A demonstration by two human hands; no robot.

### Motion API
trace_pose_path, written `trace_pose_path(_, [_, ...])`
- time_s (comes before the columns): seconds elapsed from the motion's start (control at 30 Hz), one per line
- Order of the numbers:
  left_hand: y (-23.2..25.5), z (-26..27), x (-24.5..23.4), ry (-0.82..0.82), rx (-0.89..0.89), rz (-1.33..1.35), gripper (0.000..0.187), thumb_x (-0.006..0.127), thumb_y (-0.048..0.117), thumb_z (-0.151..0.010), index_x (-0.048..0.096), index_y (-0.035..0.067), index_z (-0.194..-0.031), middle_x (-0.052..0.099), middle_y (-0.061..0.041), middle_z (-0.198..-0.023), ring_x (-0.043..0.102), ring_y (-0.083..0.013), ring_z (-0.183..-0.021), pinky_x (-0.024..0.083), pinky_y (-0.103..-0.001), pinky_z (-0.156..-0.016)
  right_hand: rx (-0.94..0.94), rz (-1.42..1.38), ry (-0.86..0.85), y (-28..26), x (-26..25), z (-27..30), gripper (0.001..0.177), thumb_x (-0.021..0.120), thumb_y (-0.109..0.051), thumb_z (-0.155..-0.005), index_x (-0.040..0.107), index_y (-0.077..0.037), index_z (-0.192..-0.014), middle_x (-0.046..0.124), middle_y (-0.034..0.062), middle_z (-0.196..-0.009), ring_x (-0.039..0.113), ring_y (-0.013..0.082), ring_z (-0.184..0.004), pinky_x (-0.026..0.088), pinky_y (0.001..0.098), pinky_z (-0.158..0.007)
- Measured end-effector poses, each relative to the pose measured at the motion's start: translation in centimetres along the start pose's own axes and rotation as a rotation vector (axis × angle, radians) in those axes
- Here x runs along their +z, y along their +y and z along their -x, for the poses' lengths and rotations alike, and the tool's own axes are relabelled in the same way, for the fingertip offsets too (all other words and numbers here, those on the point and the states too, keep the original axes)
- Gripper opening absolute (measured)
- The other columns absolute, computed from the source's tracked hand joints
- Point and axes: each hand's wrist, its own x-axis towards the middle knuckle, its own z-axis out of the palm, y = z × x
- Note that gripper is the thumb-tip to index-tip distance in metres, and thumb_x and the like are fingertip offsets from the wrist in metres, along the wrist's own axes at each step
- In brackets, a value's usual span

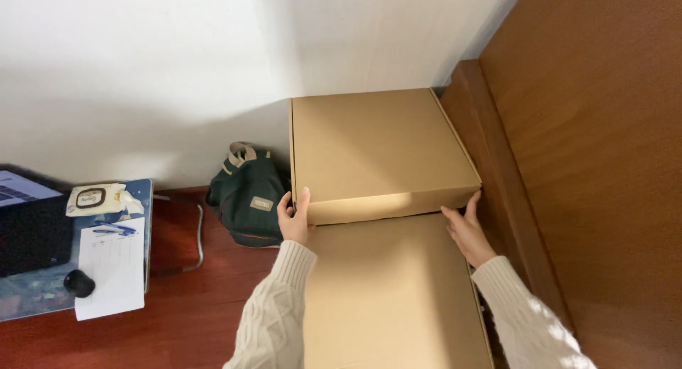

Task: Folding a t-shirt and packing it into a plastic bag and then into a cardboard box for shipping.

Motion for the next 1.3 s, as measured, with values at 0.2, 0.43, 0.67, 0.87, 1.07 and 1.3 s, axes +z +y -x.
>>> trace_pose_path(0.2, [-4.4,-6.6,0.0,0.076,0.005,-0.007,0.077,0.083,0.044,-0.059,0.047,0.024,-0.125,0.048,-0.014,-0.12,0.051,-0.0318,-0.107,0.051,-0.048,-0.077,-0.006,-0.16,0.004,1.4,-0.7,-1.1,0.084,0.049,-0.016,-0.087,-0.018,-0.026,-0.137,-0.006,0.0318,-0.14,0.003,0.0407,-0.132,0.006,0.0486,-0.105])
trace_pose_path(0.43, [-2.2,-3.8,-1.2,0.126,0.133,0.048,0.069,0.084,0.037,-0.058,0.055,0.015,-0.117,0.059,-0.016,-0.106,0.06,-0.0289,-0.092,0.055,-0.044,-0.064,0.026,-0.38,0.007,4.0,-1.8,-2.9,0.089,0.054,-0.029,-0.088,-0.021,-0.022,-0.136,-0.009,0.0298,-0.141,0.005,0.0409,-0.132,0.009,0.0518,-0.104])
trace_pose_path(0.67, [2.2,4.9,-4.7,0.138,0.044,0.147,0.071,0.082,0.031,-0.06,0.05,0.014,-0.122,0.05,-0.016,-0.12,0.05,-0.0334,-0.108,0.048,-0.048,-0.081,0.151,-0.498,0.008,1.1,0.0,1.7,0.091,0.054,-0.042,-0.084,-0.012,-0.014,-0.14,-0.01,0.0292,-0.139,0.019,0.0405,-0.129,0.027,0.0521,-0.101])
trace_pose_path(0.87, [4.9,10.4,-7.4,0.113,0.093,0.228,0.067,0.079,0.022,-0.064,0.049,0.011,-0.123,0.048,-0.02,-0.122,0.047,-0.0368,-0.112,0.046,-0.049,-0.084,0.182,-0.473,-0.025,-0.8,-0.3,4.8,0.099,0.056,-0.054,-0.077,-0.007,-0.01,-0.139,0.001,0.0289,-0.138,0.02,0.0414,-0.129,0.03,0.0575,-0.097])
trace_pose_path(1.07, [6.2,14.3,-9.2,0.092,0.202,0.277,0.066,0.078,0.02,-0.066,0.048,0.008,-0.123,0.047,-0.023,-0.12,0.047,-0.04,-0.11,0.047,-0.051,-0.082,0.157,-0.425,-0.068,-3.0,-1.0,8.9,0.094,0.056,-0.046,-0.078,-0.004,-0.008,-0.139,0.001,0.0292,-0.138,0.021,0.0427,-0.128,0.031,0.0582,-0.096])
trace_pose_path(1.3, [8.3,21.1,-9.9,0.068,0.333,0.327,0.067,0.077,0.022,-0.068,0.045,0.005,-0.124,0.047,-0.024,-0.121,0.048,-0.0368,-0.11,0.047,-0.048,-0.082,0.013,-0.489,-0.131,-3.5,-3.5,10.8,0.089,0.058,-0.046,-0.077,0.007,-0.001,-0.134,0.021,0.0262,-0.128,0.034,0.0469,-0.117,0.036,0.0538,-0.095])
